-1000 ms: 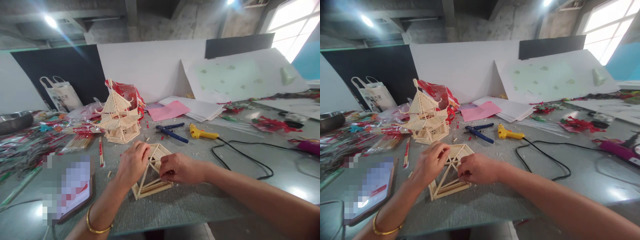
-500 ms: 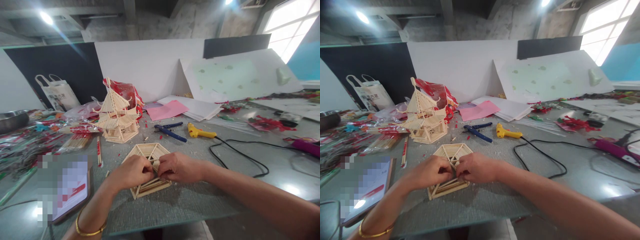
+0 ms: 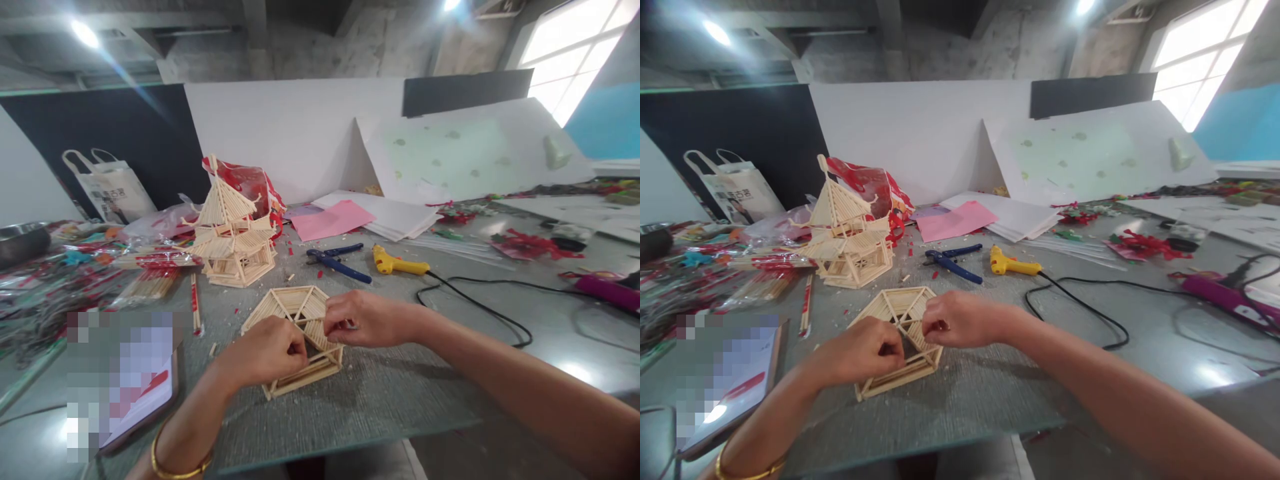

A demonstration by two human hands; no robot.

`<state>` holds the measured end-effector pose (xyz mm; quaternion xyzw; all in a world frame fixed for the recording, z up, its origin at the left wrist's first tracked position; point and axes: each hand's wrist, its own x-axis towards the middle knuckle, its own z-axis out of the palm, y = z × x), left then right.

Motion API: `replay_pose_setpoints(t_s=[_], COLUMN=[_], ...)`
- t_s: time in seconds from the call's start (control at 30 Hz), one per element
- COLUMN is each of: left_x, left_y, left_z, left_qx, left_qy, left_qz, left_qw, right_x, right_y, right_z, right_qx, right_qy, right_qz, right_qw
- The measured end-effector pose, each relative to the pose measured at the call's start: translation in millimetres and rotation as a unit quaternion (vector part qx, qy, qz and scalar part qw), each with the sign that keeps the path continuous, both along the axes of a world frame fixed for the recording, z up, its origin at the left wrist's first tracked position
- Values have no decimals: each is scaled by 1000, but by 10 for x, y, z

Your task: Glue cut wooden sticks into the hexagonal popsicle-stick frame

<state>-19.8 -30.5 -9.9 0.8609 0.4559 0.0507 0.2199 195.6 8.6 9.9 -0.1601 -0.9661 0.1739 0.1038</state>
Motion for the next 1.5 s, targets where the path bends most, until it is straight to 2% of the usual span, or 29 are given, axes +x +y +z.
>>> replay_pose_setpoints(t_s=[0.5, 1.1, 1.5], left_x=[10, -2, 21], left_y=[-39, -30, -51], left_z=[27, -13, 35], left_qx=[16, 20, 23], left_qy=[11, 3, 9], left_qz=[-1, -11, 0], left_qw=[1000, 1000, 1000], right_x=[-85, -108, -107], right_y=[-93, -93, -89], right_z=[-65, -60, -77], right_qx=[55, 38, 35], right_qy=[-49, -54, -51], right_qz=[15, 13, 12], right_qw=[997, 998, 998])
